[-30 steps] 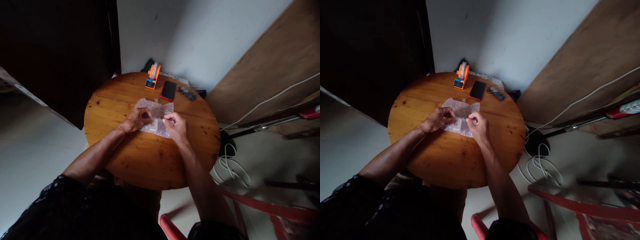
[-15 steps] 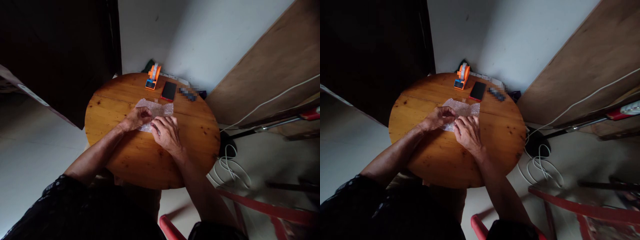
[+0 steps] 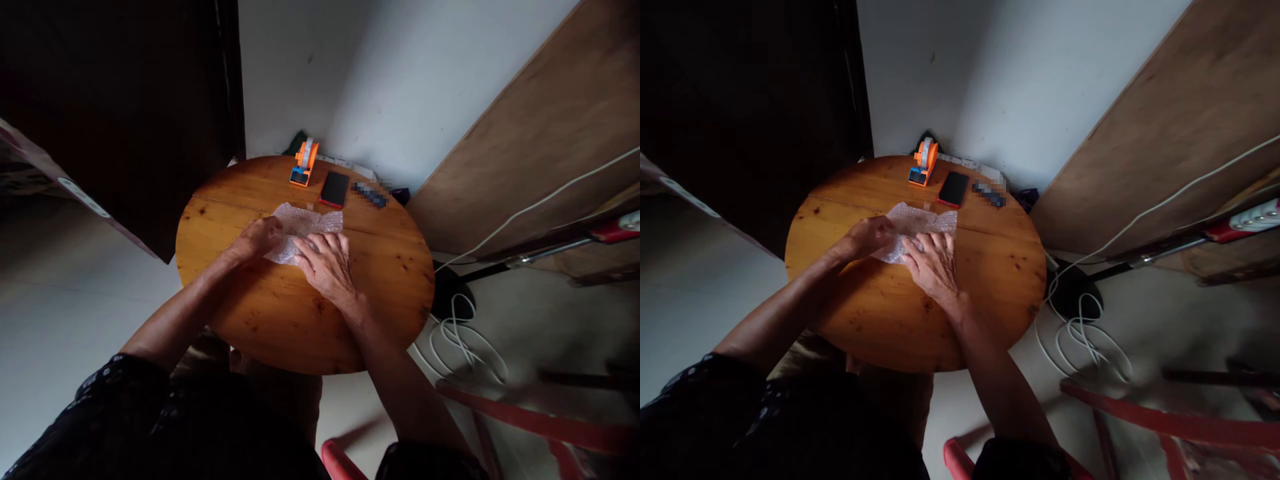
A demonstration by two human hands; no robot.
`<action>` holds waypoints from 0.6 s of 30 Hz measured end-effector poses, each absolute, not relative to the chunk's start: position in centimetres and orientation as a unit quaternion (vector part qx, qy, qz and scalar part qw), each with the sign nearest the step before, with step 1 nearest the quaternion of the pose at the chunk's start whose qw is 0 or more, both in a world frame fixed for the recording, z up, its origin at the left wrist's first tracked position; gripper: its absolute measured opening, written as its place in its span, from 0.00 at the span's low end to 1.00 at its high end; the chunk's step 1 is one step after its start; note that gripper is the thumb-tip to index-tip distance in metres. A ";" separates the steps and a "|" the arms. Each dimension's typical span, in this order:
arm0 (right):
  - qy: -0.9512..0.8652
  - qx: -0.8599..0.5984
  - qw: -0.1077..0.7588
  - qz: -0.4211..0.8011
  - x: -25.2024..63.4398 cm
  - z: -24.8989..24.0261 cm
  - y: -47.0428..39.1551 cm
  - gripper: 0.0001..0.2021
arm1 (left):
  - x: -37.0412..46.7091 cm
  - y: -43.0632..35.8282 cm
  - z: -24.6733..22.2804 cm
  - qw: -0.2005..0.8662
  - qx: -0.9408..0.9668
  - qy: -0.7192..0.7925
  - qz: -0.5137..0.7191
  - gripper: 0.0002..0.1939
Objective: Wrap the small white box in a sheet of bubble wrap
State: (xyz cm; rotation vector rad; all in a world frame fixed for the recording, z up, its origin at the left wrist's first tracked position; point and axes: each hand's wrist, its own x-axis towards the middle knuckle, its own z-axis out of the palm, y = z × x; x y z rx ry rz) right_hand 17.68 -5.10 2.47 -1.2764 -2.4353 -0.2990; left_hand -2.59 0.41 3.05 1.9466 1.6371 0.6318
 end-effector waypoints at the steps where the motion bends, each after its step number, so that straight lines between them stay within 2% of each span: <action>1: -0.866 -0.453 0.181 -0.108 17.7 2.5 -5.1 0.15 | -2.6 0.5 2.9 0.247 0.724 0.603 0.226 0.16; 6: -0.864 -0.461 0.170 -0.111 17.4 2.6 -5.2 0.14 | -4.3 0.2 2.6 0.175 0.728 0.616 0.245 0.15; 9: -0.864 -0.460 0.167 -0.119 17.2 2.5 -5.3 0.14 | -6.3 -0.5 2.8 0.173 0.701 0.647 0.244 0.18; 14: -0.865 -0.453 0.153 -0.152 16.9 2.2 -5.4 0.20 | -7.0 -1.5 3.9 0.315 0.649 0.661 0.204 0.19; 18: -0.864 -0.450 0.135 -0.181 16.7 2.1 -5.6 0.22 | -5.4 -1.8 4.9 0.388 0.584 0.694 0.166 0.14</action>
